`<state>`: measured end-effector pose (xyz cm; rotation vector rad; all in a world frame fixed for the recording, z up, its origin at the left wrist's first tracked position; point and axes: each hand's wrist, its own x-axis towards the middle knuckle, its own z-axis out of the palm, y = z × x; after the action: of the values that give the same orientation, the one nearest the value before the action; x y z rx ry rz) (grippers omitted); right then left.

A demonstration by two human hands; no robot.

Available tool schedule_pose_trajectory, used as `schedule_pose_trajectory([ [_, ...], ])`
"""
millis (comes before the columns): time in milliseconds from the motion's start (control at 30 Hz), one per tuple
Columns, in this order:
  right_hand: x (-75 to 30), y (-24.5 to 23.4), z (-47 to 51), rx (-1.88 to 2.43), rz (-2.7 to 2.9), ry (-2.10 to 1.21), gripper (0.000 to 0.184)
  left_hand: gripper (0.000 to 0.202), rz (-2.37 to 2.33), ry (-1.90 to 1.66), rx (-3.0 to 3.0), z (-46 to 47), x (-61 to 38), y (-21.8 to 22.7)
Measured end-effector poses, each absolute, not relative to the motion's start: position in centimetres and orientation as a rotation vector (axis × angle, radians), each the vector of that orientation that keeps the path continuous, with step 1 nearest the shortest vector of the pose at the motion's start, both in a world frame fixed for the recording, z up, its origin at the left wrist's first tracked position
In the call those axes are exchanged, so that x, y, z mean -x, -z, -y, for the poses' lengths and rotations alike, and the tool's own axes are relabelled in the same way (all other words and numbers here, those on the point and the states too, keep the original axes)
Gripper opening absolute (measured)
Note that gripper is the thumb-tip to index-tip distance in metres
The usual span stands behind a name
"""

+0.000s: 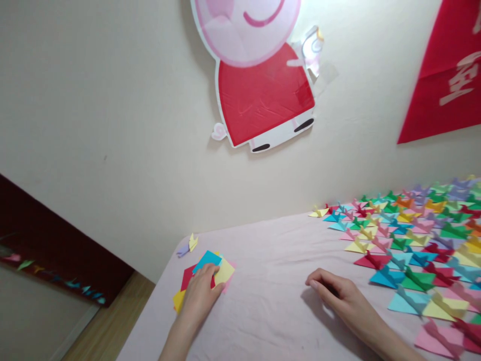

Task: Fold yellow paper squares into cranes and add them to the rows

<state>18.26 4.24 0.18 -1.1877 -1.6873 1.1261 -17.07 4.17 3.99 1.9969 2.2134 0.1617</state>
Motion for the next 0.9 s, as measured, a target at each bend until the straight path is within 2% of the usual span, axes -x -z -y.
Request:
schedule_pose_trajectory([
  [233,-18.2,-0.4,-4.2,1.188,1.688,-1.096,0.036,0.015,-2.201,-0.188,-1.990,-4.2,16.7,-4.5],
  [467,-18.3,-0.7,-4.1,1.193,1.699,-1.101,0.036,0.013,-2.187,-0.229,-2.002,-4.2,16.6,-4.3],
  [533,-18.3,-0.7,-4.1,1.192,1.696,-1.115,0.036,0.017,-2.196,-0.242,-1.993,-4.1,16.7,-3.8],
  [700,-18.3,-0.4,-4.3,1.199,1.700,-1.136,0.037,0.041,-2.176,-0.349,-2.003,-3.8,18.5,-2.4],
  [900,-18.4,-0.2,-4.2,1.218,1.710,-1.135,0.038,0.045,-2.413,-0.258,-1.838,-3.2,25.0,-3.0],
])
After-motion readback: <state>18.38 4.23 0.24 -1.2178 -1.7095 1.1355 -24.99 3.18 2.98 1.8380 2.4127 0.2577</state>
